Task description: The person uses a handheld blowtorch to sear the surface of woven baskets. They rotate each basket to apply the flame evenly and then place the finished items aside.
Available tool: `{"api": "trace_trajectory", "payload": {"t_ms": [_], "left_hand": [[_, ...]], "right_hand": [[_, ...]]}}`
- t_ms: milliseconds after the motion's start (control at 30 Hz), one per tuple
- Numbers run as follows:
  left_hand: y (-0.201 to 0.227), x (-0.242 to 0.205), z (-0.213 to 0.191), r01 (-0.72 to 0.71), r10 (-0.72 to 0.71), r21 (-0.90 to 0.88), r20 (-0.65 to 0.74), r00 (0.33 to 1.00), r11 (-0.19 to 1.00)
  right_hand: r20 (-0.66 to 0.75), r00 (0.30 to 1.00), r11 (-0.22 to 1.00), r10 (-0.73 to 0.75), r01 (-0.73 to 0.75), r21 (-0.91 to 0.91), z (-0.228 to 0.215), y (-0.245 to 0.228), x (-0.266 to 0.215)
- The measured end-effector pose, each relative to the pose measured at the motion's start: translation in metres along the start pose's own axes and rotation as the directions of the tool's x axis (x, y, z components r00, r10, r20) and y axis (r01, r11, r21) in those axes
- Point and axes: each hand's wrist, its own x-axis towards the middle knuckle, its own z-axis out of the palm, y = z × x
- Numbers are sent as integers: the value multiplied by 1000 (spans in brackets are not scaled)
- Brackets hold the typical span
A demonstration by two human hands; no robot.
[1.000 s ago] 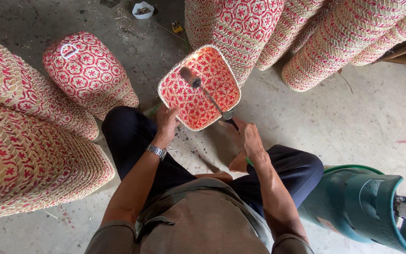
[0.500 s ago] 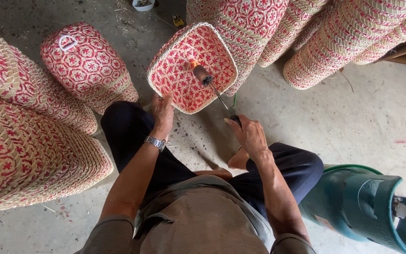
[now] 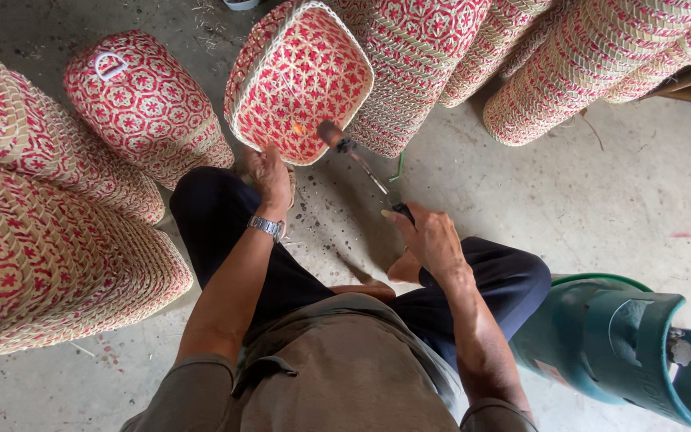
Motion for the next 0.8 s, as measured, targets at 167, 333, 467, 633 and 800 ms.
{"api": "trace_trajectory", "payload": {"t_ms": [167,333,467,633,800], "left_hand": [[4,-3,5,-26,30,-149,24,999,988],[-32,-34,-11,87,-93,160,32,995,983],[-83,-46,-26,137,-146,176,40,988,975],[-78,-26,-23,130,-130,77,-5,991,988],[-32,-1,7,-18,-3,-253,-82,997,967]], "right_hand": [[-33,995,995,-96,95,-28,7,2,5],[-18,997,997,76,-76,20,27,0,36],[-1,999,999,-49,49,-3,28,-11,45],[29,1000,999,6,-7,33,3,-18,12],[112,993,998,29,-23,-50,-12,-12,-8]]}}
